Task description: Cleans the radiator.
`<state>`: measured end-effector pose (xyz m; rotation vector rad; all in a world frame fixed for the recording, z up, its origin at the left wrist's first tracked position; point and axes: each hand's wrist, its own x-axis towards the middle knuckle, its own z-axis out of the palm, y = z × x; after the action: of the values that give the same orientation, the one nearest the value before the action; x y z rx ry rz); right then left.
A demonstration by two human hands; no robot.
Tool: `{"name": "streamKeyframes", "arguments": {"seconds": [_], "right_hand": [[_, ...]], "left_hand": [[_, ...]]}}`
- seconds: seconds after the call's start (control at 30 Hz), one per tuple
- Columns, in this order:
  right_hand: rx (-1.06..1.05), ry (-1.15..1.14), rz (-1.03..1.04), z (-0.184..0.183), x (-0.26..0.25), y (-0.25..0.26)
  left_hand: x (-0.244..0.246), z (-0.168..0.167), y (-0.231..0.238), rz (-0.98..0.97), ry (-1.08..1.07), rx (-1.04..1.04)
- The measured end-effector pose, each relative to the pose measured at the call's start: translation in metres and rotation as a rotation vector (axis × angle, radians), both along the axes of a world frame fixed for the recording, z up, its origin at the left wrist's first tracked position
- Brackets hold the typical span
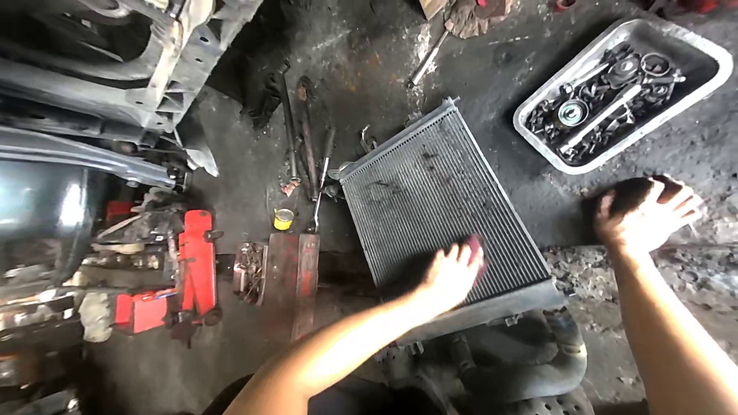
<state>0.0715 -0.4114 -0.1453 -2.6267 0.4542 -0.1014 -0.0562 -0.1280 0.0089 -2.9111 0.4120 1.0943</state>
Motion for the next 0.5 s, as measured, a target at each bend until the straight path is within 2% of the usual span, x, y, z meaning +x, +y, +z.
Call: {"name": "streamKeyframes", "arguments": {"seconds": [0.07,0.13,0.3,0.37,0.43,0.5], "right_hand": [[0.002,-0.005,0.004,0.0,0.001,0.0],[-0.01,-0.019,0.004,-0.002,0.001,-0.001],[-0.017,-0.002,-0.007,-0.002,0.0,0.0],[-0.019,0.018,-0.013,-0.001,0.0,0.0],[-0.015,0.024,-0.015,-0.001,0.001,0.001],[-0.005,0.023,-0.017,-0.001,0.001,0.002]], "left_hand": [[-0.017,0.003,-0.003,-0.164,0.018,-0.077],[0.007,0.004,0.006,-0.198,-0.049,-0.069],[0.136,-0.016,0.066,0.103,-0.298,0.244],[0.161,-0.021,0.074,0.219,-0.333,0.314],[0.142,-0.021,0.057,0.272,-0.347,0.267],[0.09,-0.02,0.029,0.211,-0.291,0.175]]}}
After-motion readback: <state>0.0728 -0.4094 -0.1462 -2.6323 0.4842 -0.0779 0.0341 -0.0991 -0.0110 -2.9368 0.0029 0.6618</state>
